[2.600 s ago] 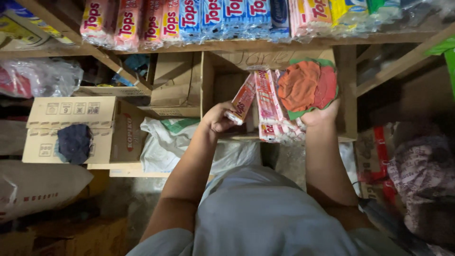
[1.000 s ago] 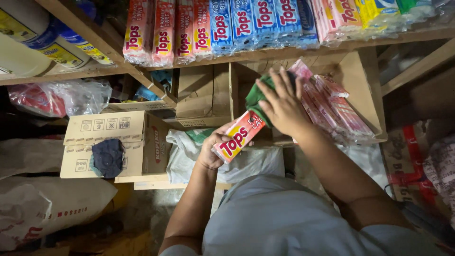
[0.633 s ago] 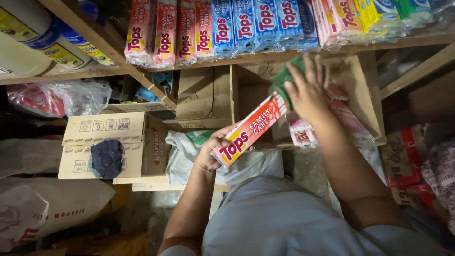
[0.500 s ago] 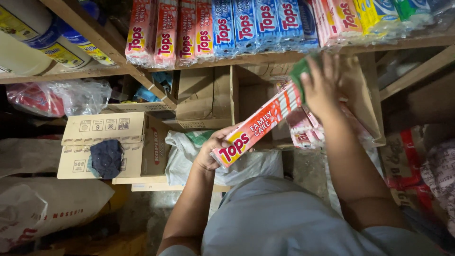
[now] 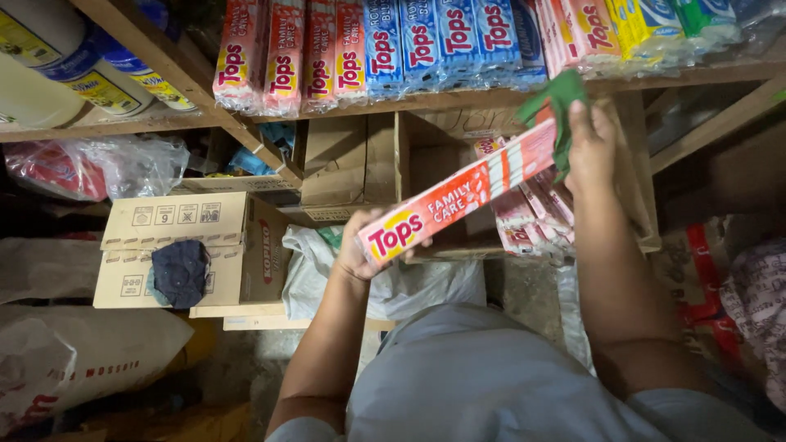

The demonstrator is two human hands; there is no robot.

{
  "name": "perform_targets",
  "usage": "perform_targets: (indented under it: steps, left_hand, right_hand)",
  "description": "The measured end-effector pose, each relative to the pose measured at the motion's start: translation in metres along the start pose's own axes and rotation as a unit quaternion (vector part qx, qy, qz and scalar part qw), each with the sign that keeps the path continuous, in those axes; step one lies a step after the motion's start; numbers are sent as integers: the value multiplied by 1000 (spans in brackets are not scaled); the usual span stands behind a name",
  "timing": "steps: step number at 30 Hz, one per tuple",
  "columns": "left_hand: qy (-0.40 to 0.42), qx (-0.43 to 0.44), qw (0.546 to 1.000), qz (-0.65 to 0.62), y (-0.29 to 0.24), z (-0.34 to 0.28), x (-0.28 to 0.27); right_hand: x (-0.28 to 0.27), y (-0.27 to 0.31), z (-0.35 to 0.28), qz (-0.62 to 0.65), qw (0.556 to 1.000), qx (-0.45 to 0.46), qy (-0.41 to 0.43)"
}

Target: Wiping and organizing packages of Tops brand items on grocery store shelves.

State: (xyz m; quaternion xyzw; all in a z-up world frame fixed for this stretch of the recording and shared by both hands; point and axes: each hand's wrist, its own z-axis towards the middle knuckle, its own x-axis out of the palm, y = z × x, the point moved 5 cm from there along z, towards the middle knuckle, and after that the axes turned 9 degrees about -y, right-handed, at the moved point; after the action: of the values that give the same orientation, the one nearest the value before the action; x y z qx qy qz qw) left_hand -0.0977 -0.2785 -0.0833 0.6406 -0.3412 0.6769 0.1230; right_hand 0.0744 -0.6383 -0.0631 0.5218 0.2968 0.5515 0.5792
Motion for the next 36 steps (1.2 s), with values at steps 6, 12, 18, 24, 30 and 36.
perform_targets:
  steps: [6, 12, 18, 24, 30, 36]
  left_hand:
    - [-144, 149, 970, -129, 1, 14, 18]
    - [-226, 171, 952, -116, -3, 23, 3]
    - [-136, 122, 968, -171, -5, 31, -11]
    - [-153, 81, 970, -173, -4, 26, -38]
    - [-217, 198, 953, -71, -9, 18, -9]
    - [-217, 249, 940, -87, -1, 28, -25]
  right_hand:
    - [-8, 0, 7, 129, 982, -61, -121]
    - [-9, -3, 12, 246, 956, 47, -152]
    - [-26, -6, 8, 360, 905, 134, -185]
    - [-43, -11, 20, 371, 919, 115, -64]
    - [3, 81, -6, 123, 989, -64, -48]
    - [35, 53, -27, -413, 876, -244, 53]
